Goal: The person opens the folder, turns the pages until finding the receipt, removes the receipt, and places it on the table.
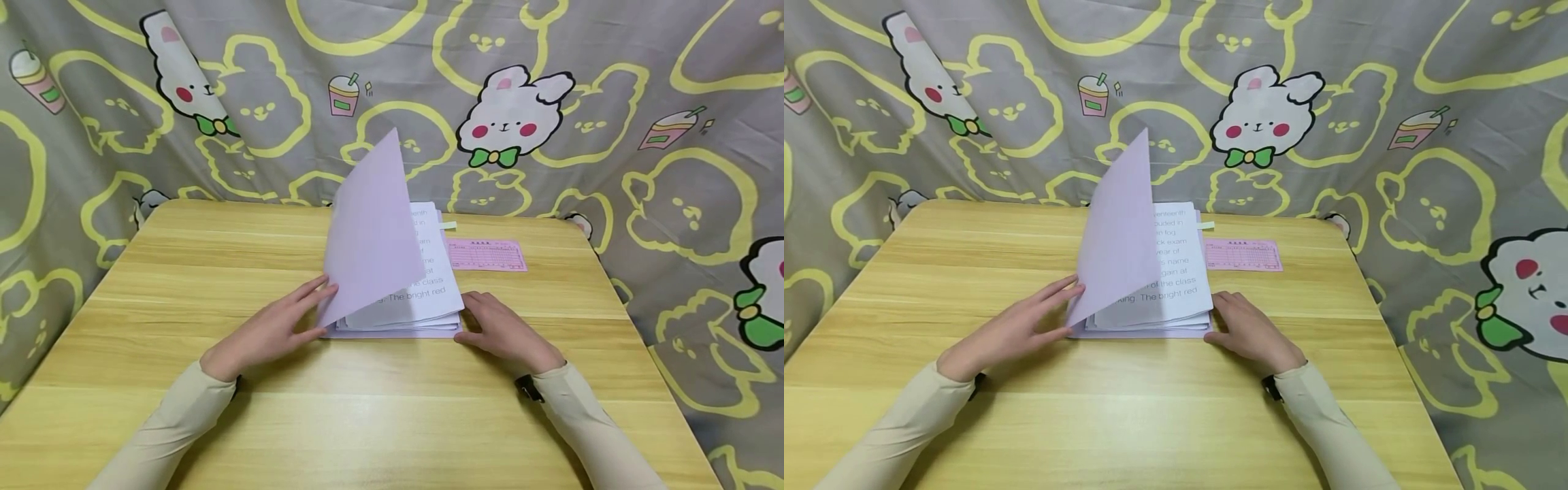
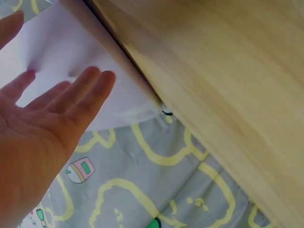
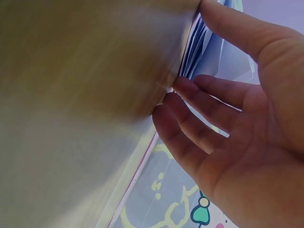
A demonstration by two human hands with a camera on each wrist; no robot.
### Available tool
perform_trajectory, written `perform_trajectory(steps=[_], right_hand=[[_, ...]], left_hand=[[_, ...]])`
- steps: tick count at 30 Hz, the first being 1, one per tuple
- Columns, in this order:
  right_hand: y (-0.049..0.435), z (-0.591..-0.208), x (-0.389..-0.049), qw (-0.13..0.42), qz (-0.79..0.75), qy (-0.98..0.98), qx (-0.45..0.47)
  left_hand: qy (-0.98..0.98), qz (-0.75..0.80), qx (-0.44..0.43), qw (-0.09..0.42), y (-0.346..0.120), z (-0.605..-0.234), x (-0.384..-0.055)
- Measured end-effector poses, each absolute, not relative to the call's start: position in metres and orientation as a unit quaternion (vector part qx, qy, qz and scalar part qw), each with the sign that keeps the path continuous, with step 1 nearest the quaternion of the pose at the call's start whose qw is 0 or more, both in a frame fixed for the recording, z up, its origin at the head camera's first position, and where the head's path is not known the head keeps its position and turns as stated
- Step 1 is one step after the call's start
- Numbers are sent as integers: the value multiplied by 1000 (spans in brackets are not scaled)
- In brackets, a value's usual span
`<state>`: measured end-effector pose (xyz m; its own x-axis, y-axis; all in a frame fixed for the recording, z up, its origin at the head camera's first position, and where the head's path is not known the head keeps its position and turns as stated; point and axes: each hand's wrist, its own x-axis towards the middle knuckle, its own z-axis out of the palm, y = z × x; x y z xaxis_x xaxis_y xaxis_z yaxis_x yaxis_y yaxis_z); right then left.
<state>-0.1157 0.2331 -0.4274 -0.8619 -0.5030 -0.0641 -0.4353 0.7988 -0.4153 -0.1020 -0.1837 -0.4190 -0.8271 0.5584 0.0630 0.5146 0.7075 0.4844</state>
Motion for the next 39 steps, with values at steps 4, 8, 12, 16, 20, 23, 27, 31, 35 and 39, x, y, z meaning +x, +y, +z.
perform_trajectory(steps=[4, 8, 12, 16, 20, 23, 27, 31, 35, 39], right_hand=[[234, -427, -116, 84, -199, 944, -248], [234, -427, -116, 85, -197, 945, -245], [235, -427, -116, 87, -200, 945, -245], [235, -428, -116, 87, -206, 944, -242], [235, -430, -116, 83, -206, 945, -241], [235, -428, -116, 84, -202, 946, -241], [238, -423, -115, 103, -196, 948, -228], [245, -415, -113, 117, -191, 951, -211], [248, -408, -112, 107, -194, 951, -215], [241, -407, -109, 91, -197, 945, -244]], left_hand=[[924, 231, 299, 56, -184, -421, -101], [926, 215, 302, 68, -184, -422, -99], [926, 210, 304, 79, -183, -421, -97], [926, 205, 306, 87, -183, -419, -95], [926, 198, 309, 92, -182, -419, -94], [926, 193, 309, 93, -182, -419, -93], [927, 191, 308, 94, -180, -419, -93], [928, 189, 307, 94, -180, -418, -91], [928, 185, 308, 96, -178, -418, -89], [928, 182, 313, 85, -176, -418, -87]])
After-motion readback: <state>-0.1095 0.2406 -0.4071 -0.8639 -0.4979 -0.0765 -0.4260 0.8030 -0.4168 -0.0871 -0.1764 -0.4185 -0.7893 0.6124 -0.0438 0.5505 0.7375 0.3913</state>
